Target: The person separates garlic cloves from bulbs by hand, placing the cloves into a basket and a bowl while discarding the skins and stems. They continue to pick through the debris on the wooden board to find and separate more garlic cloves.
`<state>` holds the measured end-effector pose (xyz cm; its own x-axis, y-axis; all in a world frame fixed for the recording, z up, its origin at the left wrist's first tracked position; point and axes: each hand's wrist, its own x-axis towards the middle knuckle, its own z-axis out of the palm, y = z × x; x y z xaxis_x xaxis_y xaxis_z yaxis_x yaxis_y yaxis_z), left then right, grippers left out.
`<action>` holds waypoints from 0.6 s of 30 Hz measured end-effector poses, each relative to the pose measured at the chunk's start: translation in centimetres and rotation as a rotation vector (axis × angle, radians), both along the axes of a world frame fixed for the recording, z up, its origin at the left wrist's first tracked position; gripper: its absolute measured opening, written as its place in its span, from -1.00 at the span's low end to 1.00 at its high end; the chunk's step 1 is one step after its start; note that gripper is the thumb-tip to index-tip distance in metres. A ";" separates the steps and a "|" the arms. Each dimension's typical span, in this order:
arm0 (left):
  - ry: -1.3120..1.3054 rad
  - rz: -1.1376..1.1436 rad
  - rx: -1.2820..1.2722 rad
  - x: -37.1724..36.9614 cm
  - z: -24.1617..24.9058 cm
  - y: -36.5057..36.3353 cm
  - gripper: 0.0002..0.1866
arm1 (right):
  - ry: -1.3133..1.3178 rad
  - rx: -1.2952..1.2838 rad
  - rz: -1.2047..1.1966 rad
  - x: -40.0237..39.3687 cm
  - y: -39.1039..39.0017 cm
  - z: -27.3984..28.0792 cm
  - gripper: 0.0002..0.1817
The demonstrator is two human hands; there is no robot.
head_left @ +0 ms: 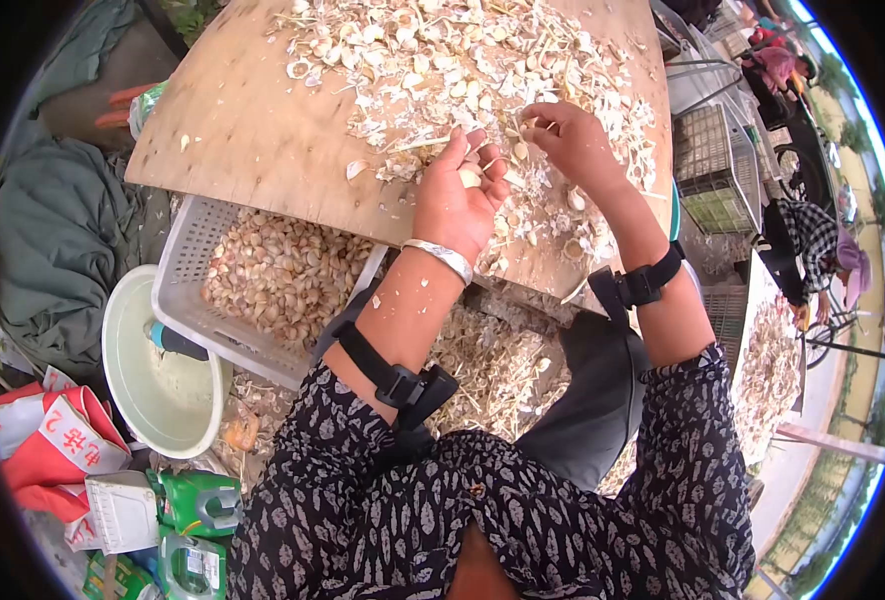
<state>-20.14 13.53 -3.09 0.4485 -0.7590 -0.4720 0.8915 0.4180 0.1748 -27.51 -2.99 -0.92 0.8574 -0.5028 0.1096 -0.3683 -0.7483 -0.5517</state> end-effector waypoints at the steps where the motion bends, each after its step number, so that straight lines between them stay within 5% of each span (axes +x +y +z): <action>1: -0.021 -0.003 -0.053 0.5 -1.2 0.2 -0.67 | -0.027 -0.207 0.121 0.4 0.5 -1.2 -0.78; 5: -0.030 0.087 0.071 0.7 0.2 0.0 -0.84 | 0.118 -0.246 0.160 0.9 0.9 -2.4 -0.83; 9: -0.043 0.181 0.174 0.1 0.7 -1.1 -0.78 | 0.119 -0.235 0.097 0.4 1.3 -1.4 -0.84; 11: -0.060 0.189 0.140 0.1 0.8 -1.4 -0.71 | 0.103 -0.012 -0.115 0.5 -0.3 -1.0 -0.85; 12: -0.030 0.181 0.123 0.0 1.1 -1.5 -0.69 | 0.058 0.365 -0.203 0.6 -0.5 0.3 -0.87; 15: 0.021 0.152 0.064 0.3 1.4 -1.5 -0.64 | -0.028 0.686 -0.048 1.9 1.7 4.4 -0.84; 18: 0.085 0.129 0.112 0.8 1.8 -1.4 -0.74 | 0.042 0.341 -0.119 5.3 -2.0 1.6 -0.81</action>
